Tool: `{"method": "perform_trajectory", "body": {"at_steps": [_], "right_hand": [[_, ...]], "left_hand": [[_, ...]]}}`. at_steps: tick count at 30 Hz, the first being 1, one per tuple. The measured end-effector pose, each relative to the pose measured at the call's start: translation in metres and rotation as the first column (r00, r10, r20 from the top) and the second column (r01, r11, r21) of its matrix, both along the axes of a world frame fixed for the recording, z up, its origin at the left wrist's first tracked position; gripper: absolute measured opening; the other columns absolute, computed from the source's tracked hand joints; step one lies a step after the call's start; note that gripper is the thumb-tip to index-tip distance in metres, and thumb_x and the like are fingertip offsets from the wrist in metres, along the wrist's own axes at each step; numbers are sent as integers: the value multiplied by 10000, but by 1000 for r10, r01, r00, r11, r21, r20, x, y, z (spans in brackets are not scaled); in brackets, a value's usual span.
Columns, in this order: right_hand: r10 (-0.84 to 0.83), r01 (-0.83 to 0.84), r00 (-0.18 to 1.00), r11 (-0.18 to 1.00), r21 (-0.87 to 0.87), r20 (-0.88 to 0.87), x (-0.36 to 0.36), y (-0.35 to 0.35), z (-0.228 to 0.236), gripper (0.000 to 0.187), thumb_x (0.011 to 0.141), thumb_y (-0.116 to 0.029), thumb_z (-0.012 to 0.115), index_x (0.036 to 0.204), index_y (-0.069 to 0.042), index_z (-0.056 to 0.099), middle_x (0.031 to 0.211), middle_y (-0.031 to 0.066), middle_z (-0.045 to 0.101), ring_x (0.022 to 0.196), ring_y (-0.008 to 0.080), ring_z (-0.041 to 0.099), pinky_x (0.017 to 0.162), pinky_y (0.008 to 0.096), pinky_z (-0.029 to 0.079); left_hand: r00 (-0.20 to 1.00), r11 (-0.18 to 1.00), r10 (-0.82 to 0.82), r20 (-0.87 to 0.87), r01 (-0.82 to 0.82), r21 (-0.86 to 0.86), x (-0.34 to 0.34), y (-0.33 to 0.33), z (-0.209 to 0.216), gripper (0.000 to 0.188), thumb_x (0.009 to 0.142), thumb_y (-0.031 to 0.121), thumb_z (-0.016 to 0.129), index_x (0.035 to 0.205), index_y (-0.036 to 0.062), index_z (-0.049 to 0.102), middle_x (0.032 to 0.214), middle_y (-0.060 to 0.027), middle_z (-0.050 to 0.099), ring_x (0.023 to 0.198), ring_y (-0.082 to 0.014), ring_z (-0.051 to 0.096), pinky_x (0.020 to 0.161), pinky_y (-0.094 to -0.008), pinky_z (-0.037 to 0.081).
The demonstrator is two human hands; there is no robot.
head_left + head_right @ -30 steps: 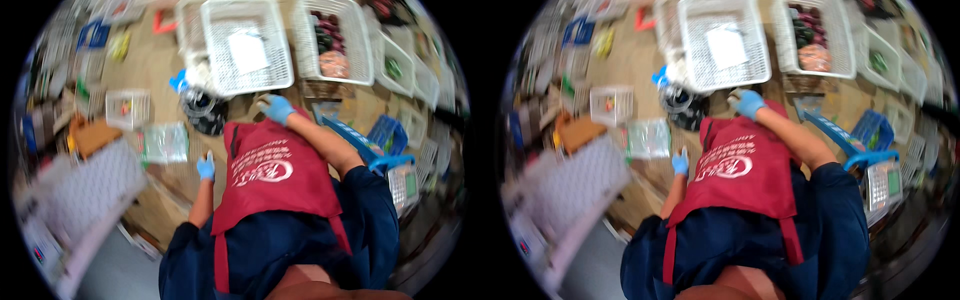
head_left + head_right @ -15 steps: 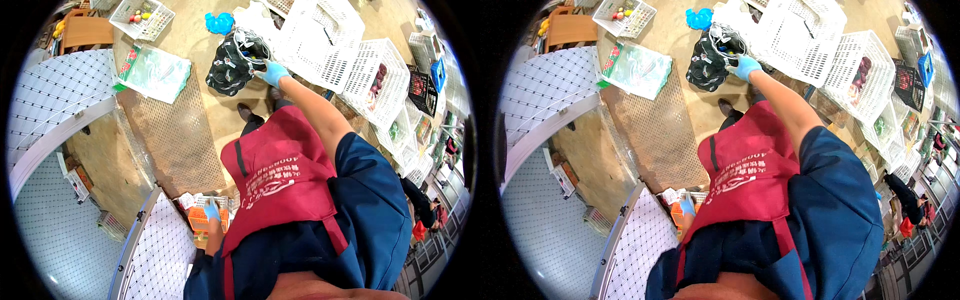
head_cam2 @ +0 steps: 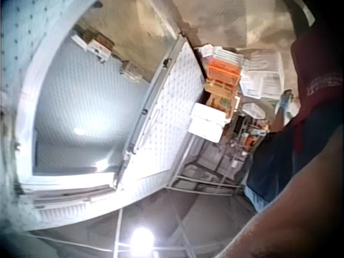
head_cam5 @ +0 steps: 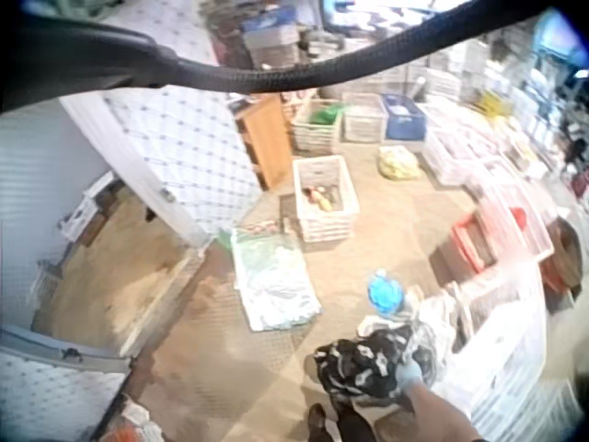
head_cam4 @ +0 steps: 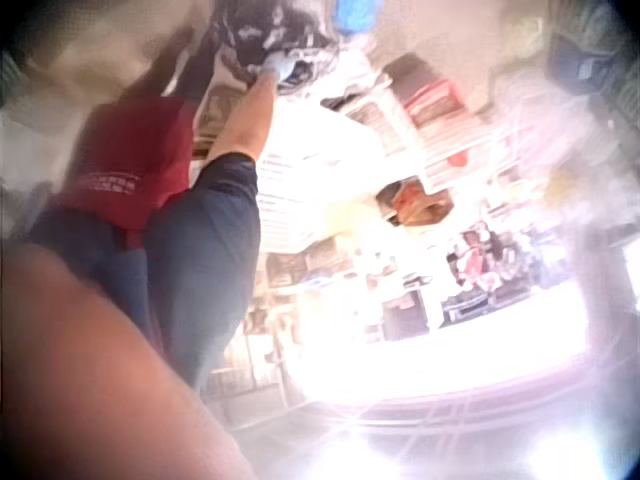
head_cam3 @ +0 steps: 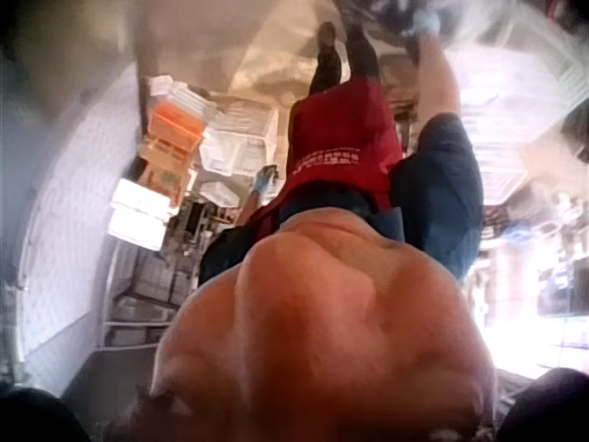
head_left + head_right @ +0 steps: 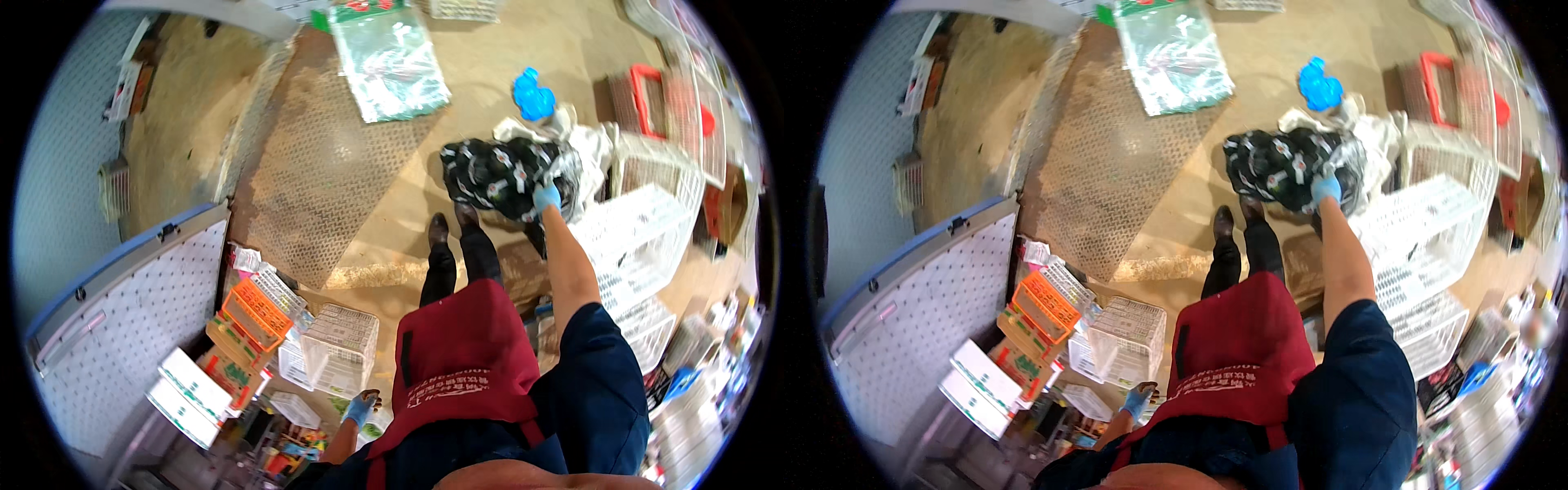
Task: The person writes on a clipboard, enters a walk-in refrigerated room to retrieve a bag, and then weighs individual vegetables on a digital scale, marking the checklist on the clipboard between actions.
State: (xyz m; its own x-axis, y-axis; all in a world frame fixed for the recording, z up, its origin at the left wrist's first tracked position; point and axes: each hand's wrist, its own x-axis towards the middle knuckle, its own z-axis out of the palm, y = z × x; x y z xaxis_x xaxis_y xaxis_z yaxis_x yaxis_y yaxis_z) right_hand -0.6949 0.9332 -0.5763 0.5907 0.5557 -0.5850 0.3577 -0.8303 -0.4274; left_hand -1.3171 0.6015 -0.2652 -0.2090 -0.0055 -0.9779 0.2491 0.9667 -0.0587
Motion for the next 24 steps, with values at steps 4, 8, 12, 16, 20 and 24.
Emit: {"method": "perform_trajectory", "body": {"at_steps": [4,8,12,16,20,24], "right_hand": [[82,-90,984,995,-44,-161,6,-22,-32,575,906,-375,491,1289,54,478,1198,297,565,1160,421,522,939,412,430],[-123,93,926,991,-99,-356,-24,-32,-37,748,733,-447,787,1192,102,570,1158,143,618,1018,241,579,897,351,457],[209,-242,970,865,-439,-123,-61,5,31,711,720,-463,763,1144,83,597,1154,235,622,1097,338,594,892,395,462],[665,-648,744,692,-318,-69,-52,6,2,610,857,-450,526,1337,-75,495,1363,174,494,1282,339,439,1049,398,374],[854,-809,425,209,-550,-300,-40,37,-11,477,848,-367,523,1207,-60,590,1235,179,566,1158,335,521,941,394,419],[789,-723,548,278,-633,-280,-49,87,11,400,814,-310,596,1118,-54,648,1049,206,657,979,322,633,781,392,499]], "left_hand": [[907,911,397,139,-408,60,-11,-17,-27,268,959,258,547,1168,92,580,908,-80,670,748,-179,657,668,-327,517],[960,957,278,-19,-275,94,29,-1,-20,263,961,224,527,1159,60,581,888,-120,661,721,-190,653,621,-309,512],[921,922,387,-42,-387,14,39,-15,-3,247,957,217,526,1132,62,605,853,-135,650,706,-209,654,588,-302,524],[986,989,150,-69,-149,19,28,-16,25,216,957,189,511,1119,103,626,794,-121,654,685,-216,662,575,-315,534],[931,885,-362,-40,356,299,-11,-85,18,242,952,234,500,1133,147,634,815,-116,677,695,-222,665,597,-356,533],[983,978,182,-24,-184,-100,-49,-41,44,293,930,294,515,1139,126,633,859,-124,677,754,-222,660,667,-353,513]]}}
